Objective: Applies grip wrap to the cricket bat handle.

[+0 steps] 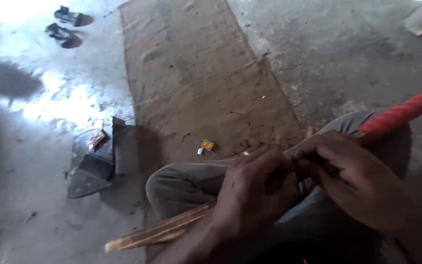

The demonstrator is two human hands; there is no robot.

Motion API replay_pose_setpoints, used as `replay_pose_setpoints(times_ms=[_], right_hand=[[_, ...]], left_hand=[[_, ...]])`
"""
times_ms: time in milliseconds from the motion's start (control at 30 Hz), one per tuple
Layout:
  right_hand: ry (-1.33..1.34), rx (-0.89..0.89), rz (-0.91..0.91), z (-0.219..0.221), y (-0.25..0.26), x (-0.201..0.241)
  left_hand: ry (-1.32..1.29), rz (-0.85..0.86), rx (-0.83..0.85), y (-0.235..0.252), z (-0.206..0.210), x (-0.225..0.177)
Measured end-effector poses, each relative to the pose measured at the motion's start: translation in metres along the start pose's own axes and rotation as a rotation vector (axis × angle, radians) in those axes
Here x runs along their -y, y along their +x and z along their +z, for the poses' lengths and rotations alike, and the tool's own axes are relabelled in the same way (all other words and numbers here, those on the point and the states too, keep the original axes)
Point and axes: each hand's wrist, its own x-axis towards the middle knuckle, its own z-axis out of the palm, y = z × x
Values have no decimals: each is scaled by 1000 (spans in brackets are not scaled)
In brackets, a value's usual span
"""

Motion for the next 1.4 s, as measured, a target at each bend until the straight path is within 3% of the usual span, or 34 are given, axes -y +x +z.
replay_pose_setpoints(times_ms=[67,200,400,733,800,967,1067,1100,1133,1200,1267,1333,1400], right_hand=[[127,9,22,-5,1,-3],[447,-64,17,-23,-4,-13],[-76,-77,-259,-23,-23,-39],[-163,-231,-266,-5,-18,-43],[-24,-300,-172,-5,-14,-34],[424,-201,5,-16,-10,-15],[1083,-380,69,-42,-15,-25],[1134,-481,69,-59,-18,-34],[1025,-595,76,-75,-23,-45],[367,-703,170,-103,-39,-71],[-305,-513,310,-119,-55,-78],[-515,-351,290,-107,-62,-66],[-529,-257,101,-73,-63,-50]], left_hand=[[-146,89,88,2,-4,3],[-129,166,107,5,0,7],[-98,191,91,4,4,11],[-96,213,114,0,8,15],[-54,217,126,-1,10,16],[26,220,113,-1,13,16],[189,177,11,0,15,10],[246,132,-17,0,14,8],[303,91,-32,0,13,7],[426,-4,-3,0,14,7],[503,-55,66,0,22,8],[553,-71,105,2,29,9],[584,-72,120,4,32,9]])
